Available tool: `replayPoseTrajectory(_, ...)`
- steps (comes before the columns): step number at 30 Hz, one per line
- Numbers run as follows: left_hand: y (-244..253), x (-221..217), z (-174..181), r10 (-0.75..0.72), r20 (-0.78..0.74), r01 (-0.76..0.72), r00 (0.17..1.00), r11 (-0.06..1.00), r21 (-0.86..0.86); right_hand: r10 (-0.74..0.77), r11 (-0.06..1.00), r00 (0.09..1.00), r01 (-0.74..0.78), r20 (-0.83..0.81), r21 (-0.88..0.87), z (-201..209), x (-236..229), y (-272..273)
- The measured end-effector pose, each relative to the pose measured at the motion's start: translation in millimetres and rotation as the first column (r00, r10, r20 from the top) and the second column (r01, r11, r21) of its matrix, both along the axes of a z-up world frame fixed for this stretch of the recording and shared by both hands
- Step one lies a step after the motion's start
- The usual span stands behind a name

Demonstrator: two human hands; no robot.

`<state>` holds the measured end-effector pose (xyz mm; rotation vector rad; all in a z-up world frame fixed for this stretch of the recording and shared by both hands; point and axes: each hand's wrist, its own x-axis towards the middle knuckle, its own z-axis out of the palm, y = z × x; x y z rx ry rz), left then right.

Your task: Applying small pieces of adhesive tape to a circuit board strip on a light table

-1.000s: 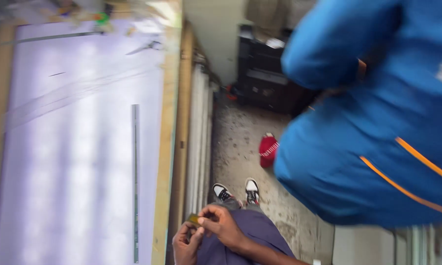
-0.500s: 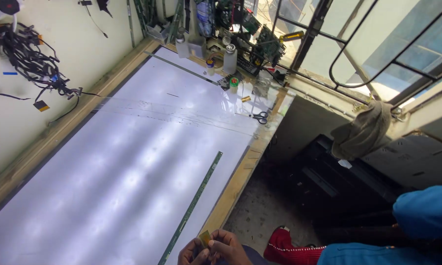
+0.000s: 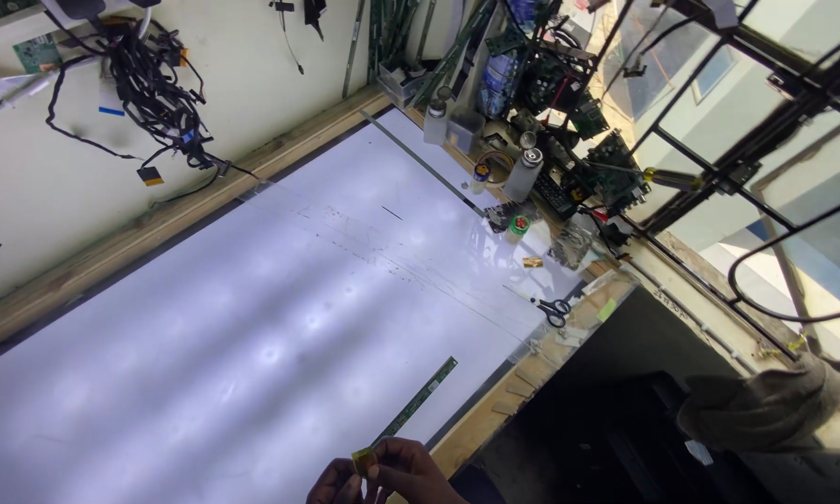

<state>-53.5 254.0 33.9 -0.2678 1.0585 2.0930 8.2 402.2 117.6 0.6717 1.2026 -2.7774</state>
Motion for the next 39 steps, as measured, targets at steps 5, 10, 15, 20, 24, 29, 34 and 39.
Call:
replayPoseTrajectory(5, 57.8, 4.0, -3.2, 0.122, -0.217, -0.162, 0.969, 0.971, -0.178, 0.079, 0.997, 0.994, -0.078, -0.072, 0.022, 8.9, -18.0, 64.8)
replayPoseTrajectory(10, 104.4, 4.2, 39.3, 0.071, -0.319, -0.207, 0.945, 0.886, -0.415, 0.104, 0.992, 0.989, -0.096, -0.107, 0.082, 25.6, -25.8, 109.2)
replayPoseTrajectory(15, 135.2, 10.7, 79.1, 0.163, -0.370, -0.307, 0.914, 0.876, -0.372, 0.100, 0.991, 0.985, -0.087, -0.138, 0.099, 32.9, -29.2, 126.8)
replayPoseTrajectory(20, 140.6, 8.3, 129.8, 0.179, -0.383, -0.321, 0.906, 0.882, -0.345, 0.150, 0.984, 0.984, -0.139, -0.093, 0.113, 54.4, -35.8, 127.3)
replayPoseTrajectory(24, 132.7, 8.0, 148.3, 0.133, -0.472, -0.291, 0.872, 0.915, -0.279, 0.134, 0.986, 0.983, -0.119, -0.127, 0.117, 65.6, -33.0, 117.6)
replayPoseTrajectory(29, 107.9, 7.4, 163.6, 0.055, -0.542, -0.301, 0.839, 0.876, -0.377, 0.171, 0.971, 0.980, -0.149, -0.106, 0.189, 74.3, -29.8, 98.5)
replayPoseTrajectory(34, 82.3, 7.7, 172.7, 0.024, -0.578, -0.325, 0.816, 0.845, -0.424, 0.151, 0.971, 0.984, -0.130, -0.095, 0.198, 78.7, -24.5, 81.9)
replayPoseTrajectory(39, 71.1, 0.4, 166.1, 0.012, -0.611, -0.264, 0.791, 0.908, -0.325, 0.168, 0.954, 0.981, -0.138, -0.094, 0.266, 81.2, -23.2, 70.4)
